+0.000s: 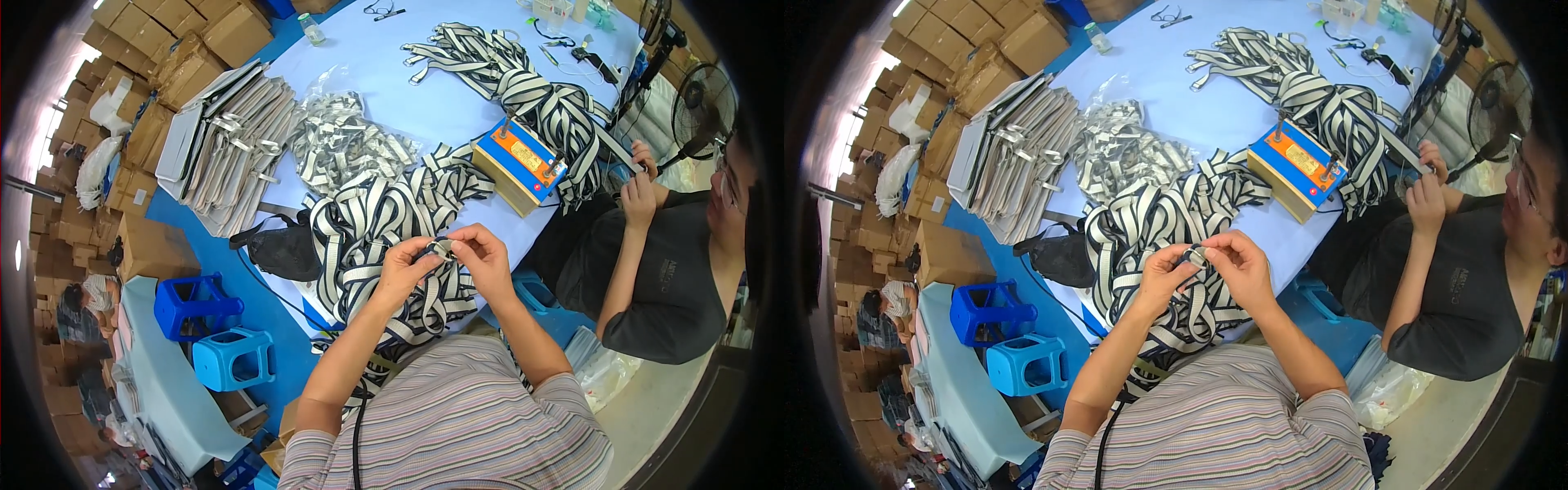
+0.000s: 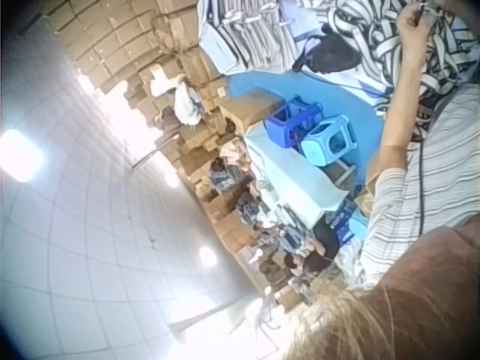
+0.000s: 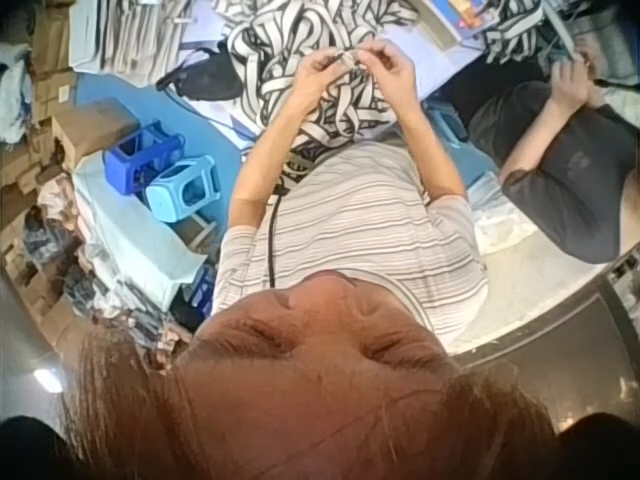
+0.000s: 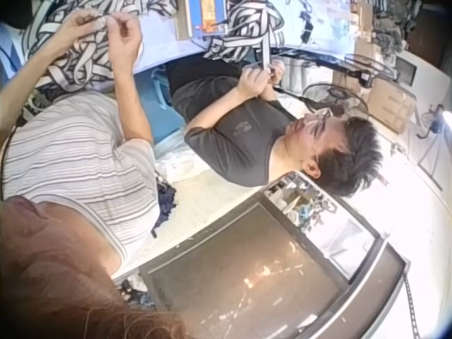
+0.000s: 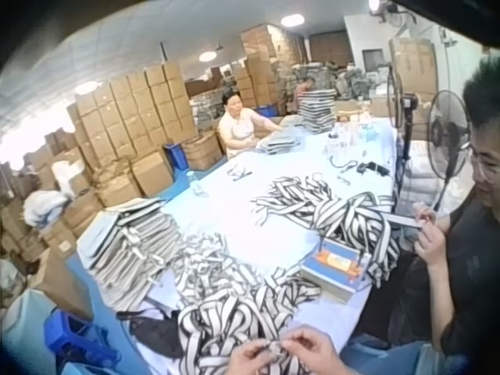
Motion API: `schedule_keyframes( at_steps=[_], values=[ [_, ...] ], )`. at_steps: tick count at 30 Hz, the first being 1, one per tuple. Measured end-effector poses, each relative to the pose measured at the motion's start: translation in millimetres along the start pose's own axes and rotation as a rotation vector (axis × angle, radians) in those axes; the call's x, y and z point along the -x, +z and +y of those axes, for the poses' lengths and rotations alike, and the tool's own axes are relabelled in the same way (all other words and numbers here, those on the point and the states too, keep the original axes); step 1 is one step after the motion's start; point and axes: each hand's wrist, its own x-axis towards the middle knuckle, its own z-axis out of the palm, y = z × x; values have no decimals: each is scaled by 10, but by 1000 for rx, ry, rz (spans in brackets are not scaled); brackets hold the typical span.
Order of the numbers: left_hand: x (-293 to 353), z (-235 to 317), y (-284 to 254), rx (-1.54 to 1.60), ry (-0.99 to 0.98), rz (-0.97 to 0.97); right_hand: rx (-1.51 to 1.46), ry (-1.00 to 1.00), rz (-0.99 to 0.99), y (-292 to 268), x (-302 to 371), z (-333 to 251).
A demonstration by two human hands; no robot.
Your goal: Processing and inspecting fabric or leather straps for product assembly in a workshop environment.
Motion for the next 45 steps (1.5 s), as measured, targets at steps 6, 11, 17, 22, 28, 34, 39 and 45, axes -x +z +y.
schedule_keyframes(
  at_steps=[6,11,17,22,28,34,39,45],
  values=[
    [-3,26,46,-10,34,59,193,-277,-78,-19,17,-9],
    [10,14,13,18,18,55,440,-280,-24,5,15,-101],
    [43,93,67,-80,6,10,500,-322,2,-14,7,-95],
    [41,76,86,-65,14,37,536,-378,21,-7,21,-112],
    [17,58,107,-66,121,41,668,-487,26,-26,29,-143],
    [22,113,155,-88,97,27,711,-526,26,-46,20,-185],
    [42,135,190,-63,75,61,734,-552,11,-35,3,-189],
    [33,106,151,-39,74,86,715,-546,16,-20,-11,-197]
  ],
)
